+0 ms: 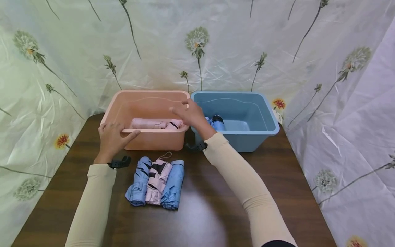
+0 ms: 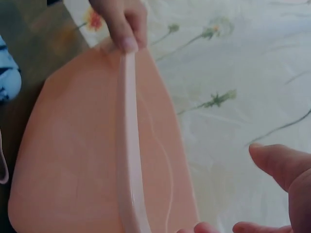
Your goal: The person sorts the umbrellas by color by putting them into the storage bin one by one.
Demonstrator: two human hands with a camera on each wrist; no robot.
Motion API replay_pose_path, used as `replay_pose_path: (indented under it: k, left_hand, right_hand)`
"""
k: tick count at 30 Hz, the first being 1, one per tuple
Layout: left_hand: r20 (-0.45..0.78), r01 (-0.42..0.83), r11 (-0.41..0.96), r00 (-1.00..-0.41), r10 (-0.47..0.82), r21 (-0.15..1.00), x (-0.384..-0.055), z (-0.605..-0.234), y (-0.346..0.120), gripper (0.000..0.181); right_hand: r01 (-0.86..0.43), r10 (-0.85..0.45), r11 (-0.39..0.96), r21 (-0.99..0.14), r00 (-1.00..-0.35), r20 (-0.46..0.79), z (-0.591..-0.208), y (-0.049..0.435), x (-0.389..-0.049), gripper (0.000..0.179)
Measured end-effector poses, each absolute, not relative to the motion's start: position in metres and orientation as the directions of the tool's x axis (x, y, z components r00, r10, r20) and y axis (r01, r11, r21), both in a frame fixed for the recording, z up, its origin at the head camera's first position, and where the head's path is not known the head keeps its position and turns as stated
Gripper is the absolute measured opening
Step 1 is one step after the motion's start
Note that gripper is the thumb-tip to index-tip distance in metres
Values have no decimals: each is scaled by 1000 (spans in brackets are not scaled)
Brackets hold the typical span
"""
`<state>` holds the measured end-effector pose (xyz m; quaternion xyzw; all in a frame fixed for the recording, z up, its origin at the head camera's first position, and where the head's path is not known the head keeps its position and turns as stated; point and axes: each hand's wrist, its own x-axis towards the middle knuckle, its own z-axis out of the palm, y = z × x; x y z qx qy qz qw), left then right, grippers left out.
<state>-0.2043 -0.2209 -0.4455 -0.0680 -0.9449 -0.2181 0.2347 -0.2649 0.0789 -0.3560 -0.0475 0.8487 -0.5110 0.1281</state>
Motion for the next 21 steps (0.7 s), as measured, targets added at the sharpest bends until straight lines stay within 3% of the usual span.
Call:
replay_pose_path:
  k: [21]
  left_hand:
    - [469, 230, 899, -883, 31, 374, -205, -445, -221, 55]
  right_hand:
    - [-74, -274, 447, -892, -960, -57, -354, 98, -194, 68]
